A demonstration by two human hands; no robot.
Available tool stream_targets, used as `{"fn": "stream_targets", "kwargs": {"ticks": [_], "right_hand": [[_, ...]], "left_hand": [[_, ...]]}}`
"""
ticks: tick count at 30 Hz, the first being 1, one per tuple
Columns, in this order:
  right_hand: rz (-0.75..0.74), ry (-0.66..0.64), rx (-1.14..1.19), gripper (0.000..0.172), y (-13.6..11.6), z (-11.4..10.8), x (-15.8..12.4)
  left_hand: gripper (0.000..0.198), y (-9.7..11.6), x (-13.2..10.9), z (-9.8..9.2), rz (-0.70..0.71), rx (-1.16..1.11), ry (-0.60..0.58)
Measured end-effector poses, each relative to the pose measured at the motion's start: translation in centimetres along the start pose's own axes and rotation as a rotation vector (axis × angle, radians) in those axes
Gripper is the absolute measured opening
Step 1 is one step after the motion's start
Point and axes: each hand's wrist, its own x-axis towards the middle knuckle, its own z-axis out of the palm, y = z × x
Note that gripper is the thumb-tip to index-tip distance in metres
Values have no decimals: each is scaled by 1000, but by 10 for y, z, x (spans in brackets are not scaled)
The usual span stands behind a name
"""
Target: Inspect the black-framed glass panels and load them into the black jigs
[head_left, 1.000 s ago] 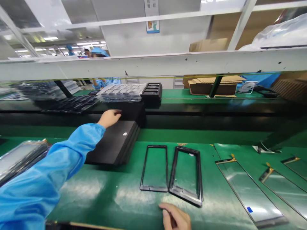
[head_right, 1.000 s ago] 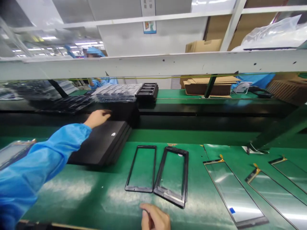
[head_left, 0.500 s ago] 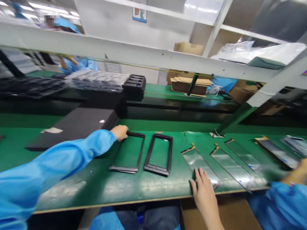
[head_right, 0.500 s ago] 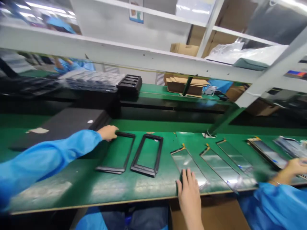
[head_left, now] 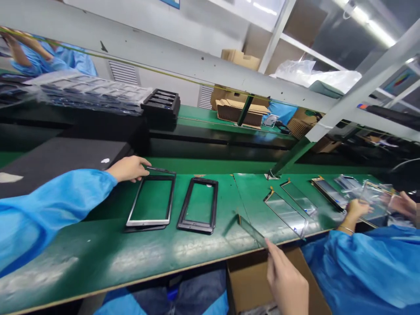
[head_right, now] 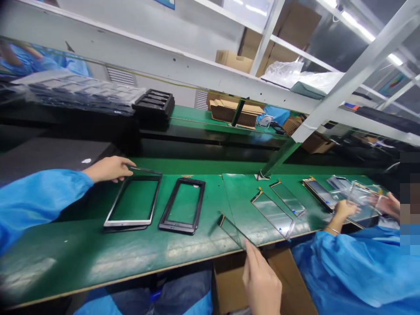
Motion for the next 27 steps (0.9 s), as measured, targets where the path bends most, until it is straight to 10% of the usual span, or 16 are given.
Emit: {"fn": "stream_targets", "kwargs": {"ticks": [8,17,27], "right_hand": [[710,-56,967,57,-30,-5,9],[773,-145,1289,67,-147,25,-9],[767,-184,1354,61,-167,32,-9]], "left_hand": [[59,16,-81,-10,-24,-508,2],[52,49,-180,79,-26,-867,-81],[35,55,-195,86,124,-882,-38]]}}
